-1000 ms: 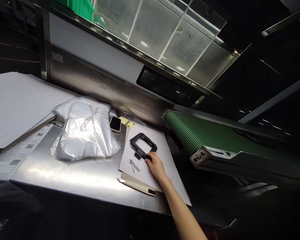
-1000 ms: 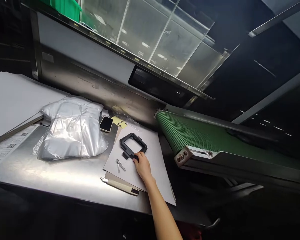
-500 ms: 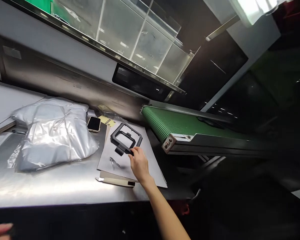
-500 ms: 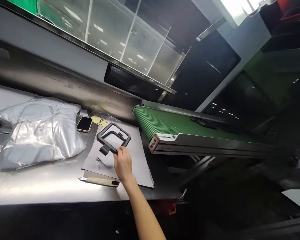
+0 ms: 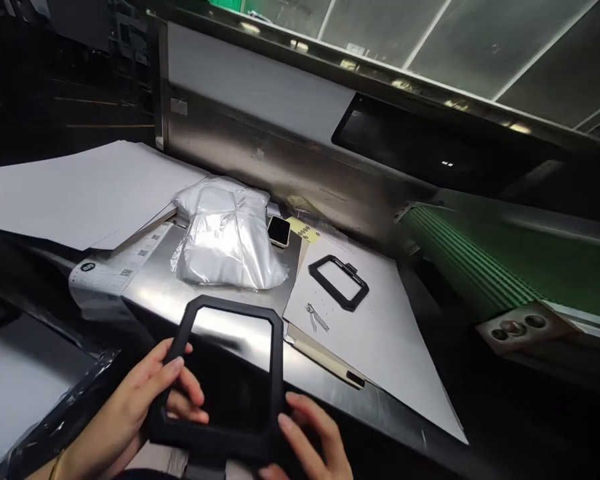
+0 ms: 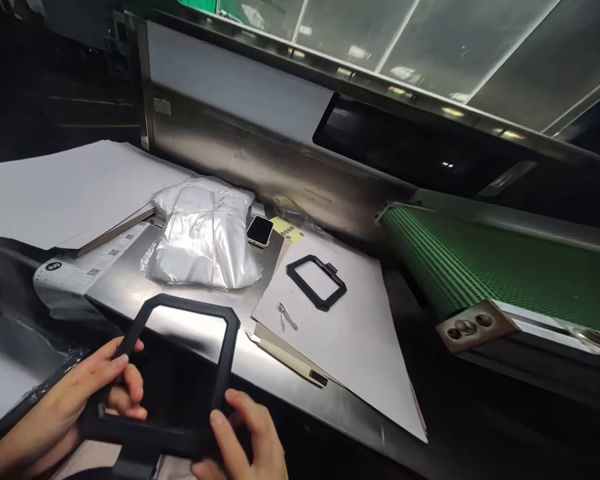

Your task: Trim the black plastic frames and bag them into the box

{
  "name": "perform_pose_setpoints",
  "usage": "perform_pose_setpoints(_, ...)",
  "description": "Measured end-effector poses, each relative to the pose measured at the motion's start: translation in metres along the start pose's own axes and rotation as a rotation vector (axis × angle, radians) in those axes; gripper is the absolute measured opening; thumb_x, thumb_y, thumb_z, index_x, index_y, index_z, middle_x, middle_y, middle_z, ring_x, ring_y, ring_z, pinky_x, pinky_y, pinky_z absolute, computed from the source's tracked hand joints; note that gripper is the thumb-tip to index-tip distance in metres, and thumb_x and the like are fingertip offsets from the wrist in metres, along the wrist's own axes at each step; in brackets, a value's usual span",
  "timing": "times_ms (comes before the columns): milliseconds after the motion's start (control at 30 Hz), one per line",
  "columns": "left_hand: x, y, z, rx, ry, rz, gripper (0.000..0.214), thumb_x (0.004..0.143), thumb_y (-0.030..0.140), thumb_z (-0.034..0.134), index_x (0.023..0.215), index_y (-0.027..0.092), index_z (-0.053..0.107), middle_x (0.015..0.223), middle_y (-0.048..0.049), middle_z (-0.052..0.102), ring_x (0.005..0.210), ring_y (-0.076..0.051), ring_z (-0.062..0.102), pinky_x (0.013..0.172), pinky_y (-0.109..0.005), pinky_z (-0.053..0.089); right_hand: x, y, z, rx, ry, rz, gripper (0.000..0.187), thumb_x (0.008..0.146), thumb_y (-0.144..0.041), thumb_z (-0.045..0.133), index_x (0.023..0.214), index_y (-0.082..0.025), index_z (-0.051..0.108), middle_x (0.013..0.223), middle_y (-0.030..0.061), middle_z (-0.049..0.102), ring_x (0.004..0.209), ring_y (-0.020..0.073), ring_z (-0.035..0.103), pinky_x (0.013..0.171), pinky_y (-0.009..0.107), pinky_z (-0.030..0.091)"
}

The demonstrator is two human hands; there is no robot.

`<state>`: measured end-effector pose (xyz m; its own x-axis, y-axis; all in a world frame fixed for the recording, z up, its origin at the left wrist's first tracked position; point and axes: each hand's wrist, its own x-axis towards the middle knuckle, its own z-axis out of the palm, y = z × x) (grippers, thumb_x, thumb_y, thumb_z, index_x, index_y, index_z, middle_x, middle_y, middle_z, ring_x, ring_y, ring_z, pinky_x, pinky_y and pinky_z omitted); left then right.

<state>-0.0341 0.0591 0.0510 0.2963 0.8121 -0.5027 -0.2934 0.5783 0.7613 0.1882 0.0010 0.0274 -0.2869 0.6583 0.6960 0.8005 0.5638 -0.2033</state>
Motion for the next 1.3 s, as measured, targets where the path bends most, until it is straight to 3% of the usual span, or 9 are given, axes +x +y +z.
perform_pose_setpoints(167, -0.011, 0.006, -0.009, -0.046, 0.040, -0.067, 0.021, 0.081, 0.028, 0.050, 0.097, 0.022, 0.040, 0.057, 0.0046, 0.061, 0.058, -0.017, 0.065, 0.058, -0.026, 0.048, 0.006, 0.011, 0.012, 0.184, -0.026, 0.116, 0.064, 0.075, 0.001, 0.050, 0.132, -0.016, 0.028, 0.123, 0.0166, 0.035, 0.112, 0.0245, 0.041, 0.079, 0.040, 0.049)
perform_pose_setpoints(300, -0.017, 0.005, -0.008, -0.101, -0.011, -0.179, 0.018, 0.081, 0.028, 0.050, 0.096, 0.021, 0.042, 0.058, 0.0038, 0.060, 0.058, -0.016, 0.064, 0.056, -0.025, 0.047, 0.011, 0.003, 0.020, 0.277, -0.035, 0.073, 0.057, 0.070, 0.002, 0.055, 0.119, -0.026, 0.048, 0.124, 0.0086, 0.044, 0.113, 0.0270, 0.039, 0.084, 0.043, 0.042)
perform_pose_setpoints(400, -0.019, -0.002, -0.019, -0.049, -0.065, -0.251, 0.022, 0.083, 0.039, 0.044, 0.089, 0.018, 0.049, 0.061, 0.0009, 0.061, 0.050, -0.011, 0.057, 0.049, -0.020, 0.042, 0.014, -0.003, 0.011, 0.361, -0.044, 0.161, 0.037, 0.073, -0.004, 0.056, 0.102, -0.026, 0.057, 0.099, 0.0036, 0.061, 0.098, 0.0219, 0.049, 0.077, 0.037, 0.043)
perform_pose_setpoints(500, -0.018, -0.012, -0.039, 0.135, -0.093, -0.189, 0.036, 0.082, 0.048, 0.038, 0.077, 0.016, 0.055, 0.063, -0.0012, 0.061, 0.047, -0.010, 0.053, 0.045, -0.020, 0.037, 0.017, -0.003, -0.001, 0.498, -0.113, 0.424, 0.018, 0.086, -0.014, 0.039, 0.096, -0.022, 0.052, 0.065, -0.0008, 0.056, 0.061, 0.0120, 0.053, 0.056, 0.026, 0.044)
perform_pose_setpoints(733, -0.017, -0.018, -0.049, 0.180, -0.084, -0.172, 0.034, 0.085, 0.046, 0.033, 0.093, 0.019, 0.052, 0.072, -0.0035, 0.063, 0.062, -0.016, 0.056, 0.054, -0.026, 0.042, 0.019, 0.011, 0.016, 0.896, -0.515, 0.873, 0.032, 0.091, -0.036, 0.030, 0.089, -0.014, 0.053, 0.042, -0.0096, 0.035, 0.039, 0.0074, 0.039, 0.048, 0.024, 0.038)
perform_pose_setpoints(900, -0.011, -0.006, -0.044, 0.171, -0.141, -0.137, 0.050, 0.080, 0.053, 0.037, 0.117, 0.020, 0.045, 0.090, -0.0061, 0.063, 0.072, -0.019, 0.059, 0.056, -0.028, 0.047, 0.025, 0.019, 0.020, 1.010, -0.801, 0.805, 0.033, 0.089, -0.042, 0.035, 0.089, -0.014, 0.053, 0.048, -0.0093, 0.038, 0.040, 0.0061, 0.038, 0.044, 0.022, 0.034)
perform_pose_setpoints(1100, -0.004, -0.020, -0.041, 0.444, -0.602, -0.448, 0.050, 0.067, 0.034, 0.065, 0.113, 0.018, 0.054, 0.091, -0.0071, 0.070, 0.082, -0.023, 0.064, 0.056, -0.026, 0.051, 0.058, 0.015, 0.006, 0.933, -1.134, 0.446, 0.024, 0.082, -0.032, 0.052, 0.067, -0.014, 0.057, 0.047, -0.0089, 0.041, 0.041, 0.0043, 0.039, 0.044, 0.019, 0.033)
perform_pose_setpoints(1200, -0.008, -0.034, -0.045, 0.383, -0.693, -0.506, 0.044, 0.061, 0.032, 0.069, 0.103, 0.021, 0.061, 0.093, -0.0050, 0.072, 0.078, -0.022, 0.066, 0.058, -0.025, 0.052, 0.070, 0.018, 0.003, 0.783, -1.081, 0.385, 0.021, 0.075, -0.036, 0.061, 0.081, -0.016, 0.062, 0.060, -0.0054, 0.057, 0.052, 0.0073, 0.052, 0.054, 0.023, 0.044)
perform_pose_setpoints(1300, -0.020, -0.041, -0.051, 0.302, -0.578, -0.447, 0.043, 0.063, 0.034, 0.068, 0.103, 0.021, 0.060, 0.095, -0.0075, 0.071, 0.076, -0.021, 0.067, 0.065, -0.028, 0.050, 0.071, 0.045, 0.003, 0.402, -0.725, 0.570, 0.031, 0.083, -0.039, 0.049, 0.105, -0.018, 0.055, 0.100, 0.0040, 0.060, 0.085, 0.0154, 0.057, 0.076, 0.037, 0.045)
